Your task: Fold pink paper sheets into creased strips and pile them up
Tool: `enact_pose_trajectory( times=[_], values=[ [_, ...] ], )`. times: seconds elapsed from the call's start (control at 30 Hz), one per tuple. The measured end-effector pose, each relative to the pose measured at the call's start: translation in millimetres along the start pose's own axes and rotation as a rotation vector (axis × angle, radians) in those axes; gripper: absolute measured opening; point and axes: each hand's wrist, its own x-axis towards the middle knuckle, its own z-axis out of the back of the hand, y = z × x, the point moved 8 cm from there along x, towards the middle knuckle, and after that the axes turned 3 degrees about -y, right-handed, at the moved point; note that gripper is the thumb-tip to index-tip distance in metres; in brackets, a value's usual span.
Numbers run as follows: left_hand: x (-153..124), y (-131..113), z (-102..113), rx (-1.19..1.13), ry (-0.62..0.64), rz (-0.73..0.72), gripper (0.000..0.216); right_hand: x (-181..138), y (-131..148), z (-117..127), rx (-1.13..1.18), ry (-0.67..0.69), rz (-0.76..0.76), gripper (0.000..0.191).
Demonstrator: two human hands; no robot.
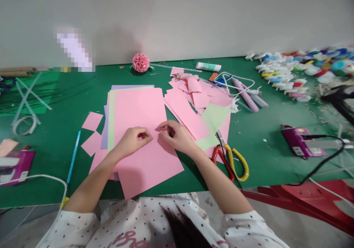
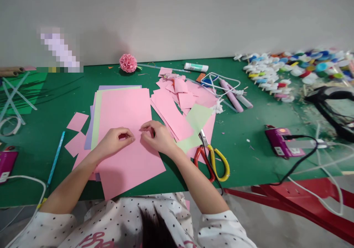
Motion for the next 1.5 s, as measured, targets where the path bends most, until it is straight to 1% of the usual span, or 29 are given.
enact_pose_trajectory(
  times=[0.07, 0.17, 0.33, 0.57, 0.7, 0.9, 1.07, 1.2, 1.33, 1.43, 1.5],
  values=[
    [-0.9, -1.6, -0.3, 0.000, 0.001, -0.004, 0.014, -2.7, 3.8, -10.0, -0.040, 0.075, 0.026, 0.017],
    [-1.9, -5.2, -0.4, 0.010, -0.006, -0.026, 0.013, -6.1, 5.5, -15.1, -0.058, 0.102, 0.030, 0.014],
    [-0.6, -7.7, -1.9, -0.019, -0.004, -0.047, 0.014, -7.3, 8.9, -14.5, -0.010, 0.088, 0.057, 0.011],
    [-1.9, -13.1, 2.9, 0.081, 0.031, -0.073, 0.013, -4.6, 5.6, -11.5, 0.031, 0.048, 0.012, 0.005],
    [-2.3, -11.1, 14.3, 0.091, 0.042, -0.071, 0.010, -2.6, -0.2, -1.9, 0.103, 0.009, -0.040, 0.005],
    [1.2, -4.2, 35.3, 0.106, 0.017, -0.102, 0.008, 0.4, -8.3, 17.4, 0.221, -0.074, -0.111, 0.007],
    [6.1, 4.7, 55.8, 0.112, -0.057, -0.117, 0.006, -0.1, -12.9, 30.8, 0.228, -0.109, -0.149, 0.018],
    [9.9, 14.3, 68.9, 0.092, -0.111, -0.101, 0.005, 0.1, -19.9, 39.7, 0.237, -0.167, -0.152, 0.021],
    [11.8, 19.3, 77.6, 0.125, -0.181, -0.114, 0.007, 1.7, -26.0, 43.8, 0.244, -0.232, -0.145, 0.024],
    [11.9, 21.0, 81.3, 0.144, -0.210, -0.106, 0.009, 3.2, -26.9, 44.1, 0.242, -0.238, -0.134, 0.023],
    [11.7, 20.7, 84.9, 0.154, -0.239, -0.102, 0.009, 4.1, -27.8, 48.4, 0.230, -0.269, -0.124, 0.023]
  ],
)
